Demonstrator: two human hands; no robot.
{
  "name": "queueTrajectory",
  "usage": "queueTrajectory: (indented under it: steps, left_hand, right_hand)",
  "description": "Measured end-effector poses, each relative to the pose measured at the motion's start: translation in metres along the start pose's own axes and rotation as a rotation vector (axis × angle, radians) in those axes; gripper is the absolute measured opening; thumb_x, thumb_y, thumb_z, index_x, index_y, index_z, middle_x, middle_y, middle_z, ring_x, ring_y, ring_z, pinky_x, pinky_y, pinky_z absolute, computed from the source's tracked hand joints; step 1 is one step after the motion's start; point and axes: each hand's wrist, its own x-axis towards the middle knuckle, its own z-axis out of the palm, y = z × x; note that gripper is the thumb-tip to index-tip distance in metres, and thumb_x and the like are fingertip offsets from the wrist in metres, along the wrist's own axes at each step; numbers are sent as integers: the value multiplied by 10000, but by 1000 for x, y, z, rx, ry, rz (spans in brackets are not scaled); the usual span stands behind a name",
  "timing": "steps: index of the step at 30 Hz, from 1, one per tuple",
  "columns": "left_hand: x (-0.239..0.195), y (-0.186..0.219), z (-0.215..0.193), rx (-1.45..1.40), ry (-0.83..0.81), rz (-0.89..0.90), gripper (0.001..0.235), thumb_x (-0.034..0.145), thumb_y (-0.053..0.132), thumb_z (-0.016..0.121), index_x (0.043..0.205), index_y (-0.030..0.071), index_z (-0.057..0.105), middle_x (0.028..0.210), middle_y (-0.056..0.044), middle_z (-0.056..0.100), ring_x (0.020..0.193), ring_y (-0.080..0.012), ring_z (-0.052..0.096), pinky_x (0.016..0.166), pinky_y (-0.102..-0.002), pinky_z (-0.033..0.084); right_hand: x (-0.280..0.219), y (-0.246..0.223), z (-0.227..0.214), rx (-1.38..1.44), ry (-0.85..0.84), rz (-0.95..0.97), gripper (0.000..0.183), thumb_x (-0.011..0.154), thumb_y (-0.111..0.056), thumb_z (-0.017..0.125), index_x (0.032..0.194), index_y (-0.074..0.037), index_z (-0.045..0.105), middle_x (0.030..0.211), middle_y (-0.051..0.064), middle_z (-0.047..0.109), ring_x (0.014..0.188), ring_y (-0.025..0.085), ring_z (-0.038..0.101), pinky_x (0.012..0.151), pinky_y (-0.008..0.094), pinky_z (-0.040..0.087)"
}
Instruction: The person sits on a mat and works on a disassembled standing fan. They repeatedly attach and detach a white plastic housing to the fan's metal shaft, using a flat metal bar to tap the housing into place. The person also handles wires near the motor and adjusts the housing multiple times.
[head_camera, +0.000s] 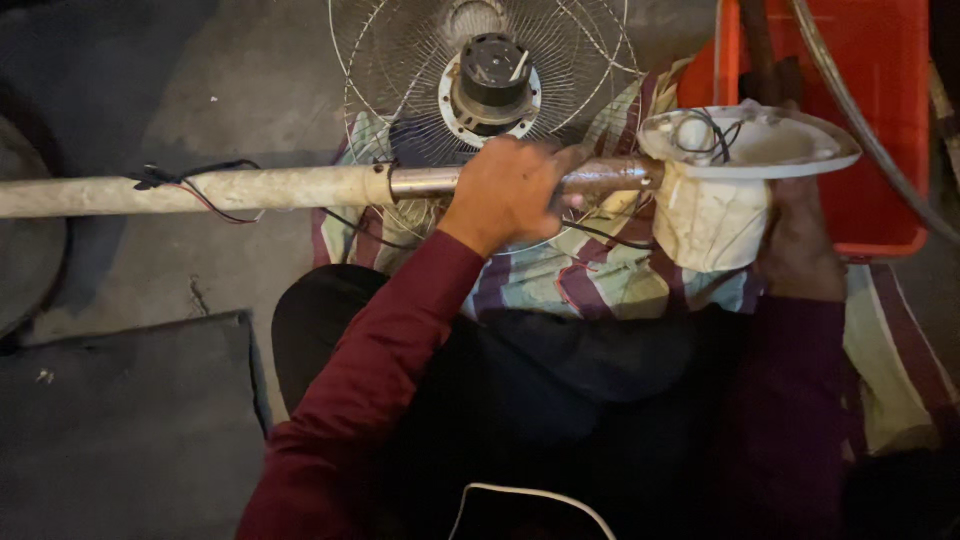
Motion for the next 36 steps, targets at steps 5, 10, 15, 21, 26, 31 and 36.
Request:
queueTrajectory:
  steps: [5,10,15,21,26,31,36]
  left_hand:
    - [9,13,11,106,128,28,520,879,398,721,1283,82,640,888,-101,691,818,-260,684,751,-448,485]
    - [12,19,20,140,129,4,491,858,371,708,1268,104,672,845,-77,694,801,-247,687,743,-442,480]
    - [25,3,17,63,-61,-54,471,885,367,701,1280,110,700,778,-106,694,678,-271,683,683,-439,492]
    - [30,-16,28,77,98,15,501,867,478,716,1239,142,708,726,-98,703,696,-307,692,771,-453,508]
    - [20,-48,57,55,126,7,468,944,459,710,1287,141,694,907,-112,743,828,-305,709,796,-467,470]
    - [14,-72,84,94,71,-63,489,859,436,744,1255,153,699,991,-112,736,965,-317,659,844,-510,455]
    - [7,-75,97,108,46,-149,492,904,389,750,1301,113,660,1261,-141,647,1168,-312,548,923,-497,442]
  right_hand:
    - [-6,-13,19,-440,115,20,595,1169,-427,381,1587,-4,374,1580,156,459,1466,253,475,1233,372,396]
    - [-3,-5,17,-591,230,-27,578,1180,-393,352,1561,36,418,1599,204,447,1470,287,434,1239,386,314]
    - [-2,8,-7,-924,199,35,550,1191,-365,300,1540,36,442,1560,198,472,1427,276,473,1236,379,354]
    - [36,40,-17,-214,78,-174,639,1160,-335,520,1622,50,307,1658,186,384,1546,279,384,1313,384,307]
    - [39,62,10,-807,430,-122,556,1157,-402,454,1527,11,479,1513,215,557,1413,310,562,1203,415,438]
    - [37,61,50,-1237,435,-232,447,1129,-304,601,1415,35,559,1398,268,583,1317,429,571,1124,496,469]
    - [23,52,69,-1390,479,-279,380,976,-184,767,1250,59,665,1192,280,623,1108,435,618,934,497,505]
